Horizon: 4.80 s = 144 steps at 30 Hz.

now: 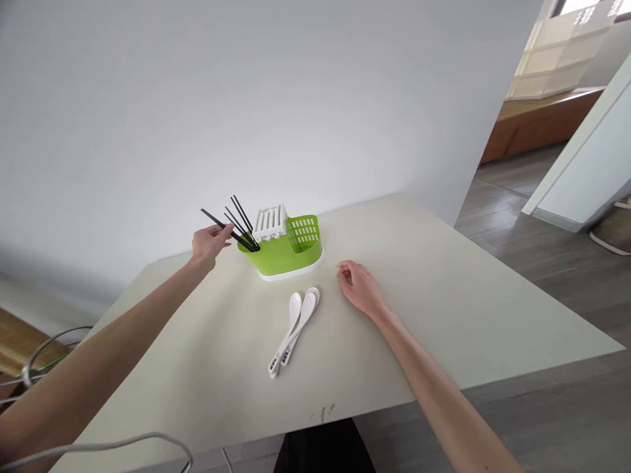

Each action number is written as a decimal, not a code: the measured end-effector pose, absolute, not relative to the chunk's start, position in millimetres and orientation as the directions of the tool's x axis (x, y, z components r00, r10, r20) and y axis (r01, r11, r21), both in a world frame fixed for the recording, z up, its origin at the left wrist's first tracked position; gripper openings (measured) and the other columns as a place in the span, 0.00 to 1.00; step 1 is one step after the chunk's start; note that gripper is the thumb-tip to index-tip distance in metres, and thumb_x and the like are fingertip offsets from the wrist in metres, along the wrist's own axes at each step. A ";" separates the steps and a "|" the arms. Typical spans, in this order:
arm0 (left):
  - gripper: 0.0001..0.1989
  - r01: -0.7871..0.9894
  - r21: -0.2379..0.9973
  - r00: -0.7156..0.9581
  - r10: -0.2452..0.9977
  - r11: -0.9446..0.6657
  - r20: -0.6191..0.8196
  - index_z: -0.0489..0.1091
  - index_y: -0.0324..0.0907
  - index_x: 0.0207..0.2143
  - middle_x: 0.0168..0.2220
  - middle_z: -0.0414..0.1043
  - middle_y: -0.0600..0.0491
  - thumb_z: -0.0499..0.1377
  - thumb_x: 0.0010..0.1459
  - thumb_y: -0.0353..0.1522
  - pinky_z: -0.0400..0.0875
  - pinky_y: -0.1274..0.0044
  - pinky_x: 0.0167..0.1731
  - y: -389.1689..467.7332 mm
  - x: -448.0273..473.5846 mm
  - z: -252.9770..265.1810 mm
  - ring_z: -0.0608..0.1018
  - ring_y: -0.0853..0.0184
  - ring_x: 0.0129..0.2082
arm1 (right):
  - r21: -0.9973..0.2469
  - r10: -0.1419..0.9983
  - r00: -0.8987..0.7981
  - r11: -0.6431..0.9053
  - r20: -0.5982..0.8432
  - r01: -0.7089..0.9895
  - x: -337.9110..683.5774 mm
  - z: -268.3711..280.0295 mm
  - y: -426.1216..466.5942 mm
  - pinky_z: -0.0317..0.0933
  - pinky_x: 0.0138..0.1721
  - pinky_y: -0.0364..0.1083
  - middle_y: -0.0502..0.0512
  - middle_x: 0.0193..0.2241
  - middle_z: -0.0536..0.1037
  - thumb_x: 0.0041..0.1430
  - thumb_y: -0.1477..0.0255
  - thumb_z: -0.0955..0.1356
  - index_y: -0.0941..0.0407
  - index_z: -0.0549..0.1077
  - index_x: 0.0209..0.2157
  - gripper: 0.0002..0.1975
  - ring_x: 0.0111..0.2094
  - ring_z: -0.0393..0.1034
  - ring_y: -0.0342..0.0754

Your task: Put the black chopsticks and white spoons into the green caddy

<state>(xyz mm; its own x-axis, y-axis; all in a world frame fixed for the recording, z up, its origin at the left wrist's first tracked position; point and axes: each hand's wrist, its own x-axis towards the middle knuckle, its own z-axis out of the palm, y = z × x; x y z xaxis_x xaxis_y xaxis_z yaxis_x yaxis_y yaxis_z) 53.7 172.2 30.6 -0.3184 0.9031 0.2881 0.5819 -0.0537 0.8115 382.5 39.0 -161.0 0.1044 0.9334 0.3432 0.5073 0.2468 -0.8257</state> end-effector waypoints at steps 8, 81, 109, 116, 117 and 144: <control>0.14 0.638 0.769 -0.295 0.912 -0.034 0.285 0.77 0.41 0.36 0.37 0.82 0.48 0.69 0.53 0.41 0.77 0.72 0.38 174.8 57.2 9.3 0.81 0.61 0.39 | -0.824 0.939 0.099 0.235 0.330 0.516 383.3 -161.8 39.4 0.66 0.54 0.54 0.53 0.41 0.83 0.65 0.70 0.63 0.50 0.72 0.48 0.12 0.46 0.76 0.52; 0.12 0.664 0.537 0.294 0.842 -0.520 0.453 0.73 0.43 0.47 0.38 0.84 0.48 0.58 0.67 0.39 0.79 0.66 0.49 118.2 17.1 37.3 0.87 0.58 0.42 | -0.839 0.948 0.091 0.222 0.305 0.498 388.2 -167.2 39.2 0.68 0.52 0.55 0.53 0.42 0.84 0.64 0.67 0.65 0.49 0.74 0.48 0.12 0.45 0.77 0.52; 0.19 0.839 0.535 0.000 0.982 -0.103 0.188 0.73 0.44 0.47 0.39 0.80 0.51 0.54 0.65 0.47 0.73 0.73 0.35 40.1 -69.2 -64.9 0.77 0.66 0.28 | -0.880 0.974 0.112 0.124 0.195 0.458 381.5 -149.1 13.0 0.67 0.55 0.57 0.57 0.47 0.83 0.66 0.59 0.66 0.50 0.78 0.47 0.14 0.49 0.77 0.55; 0.19 0.801 0.591 -0.037 0.979 -0.091 0.201 0.76 0.45 0.44 0.34 0.79 0.51 0.56 0.62 0.48 0.72 0.73 0.36 20.8 -79.4 -71.1 0.78 0.63 0.33 | -0.782 0.986 0.000 0.133 0.168 0.608 364.5 -144.9 -23.0 0.61 0.62 0.63 0.59 0.54 0.78 0.65 0.50 0.68 0.49 0.80 0.36 0.18 0.59 0.69 0.62; 0.19 0.796 0.597 -0.032 0.979 -0.096 0.200 0.76 0.45 0.43 0.35 0.79 0.51 0.57 0.62 0.48 0.73 0.73 0.36 20.0 -79.6 -71.8 0.78 0.63 0.33 | -0.768 0.985 0.005 0.130 0.171 0.627 361.6 -145.7 -24.9 0.61 0.62 0.64 0.59 0.54 0.78 0.64 0.51 0.69 0.49 0.80 0.35 0.17 0.59 0.69 0.62; 0.16 0.710 0.697 -0.051 0.978 -0.105 0.200 0.78 0.47 0.42 0.32 0.78 0.53 0.58 0.62 0.47 0.73 0.72 0.35 17.6 -87.6 -80.8 0.77 0.62 0.32 | -0.162 0.478 -0.110 0.491 0.871 0.856 263.0 87.9 68.6 0.54 0.32 0.47 0.52 0.32 0.84 0.77 0.59 0.62 0.53 0.79 0.40 0.19 0.30 0.74 0.47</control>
<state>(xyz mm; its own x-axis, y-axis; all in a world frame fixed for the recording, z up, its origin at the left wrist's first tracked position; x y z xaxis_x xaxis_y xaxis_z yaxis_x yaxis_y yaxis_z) -87.6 17.6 -80.8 -0.0512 0.9784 0.2002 0.7096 -0.1054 0.6967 263.0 68.6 87.9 -0.1099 0.4784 0.8712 0.8558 0.4913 -0.1618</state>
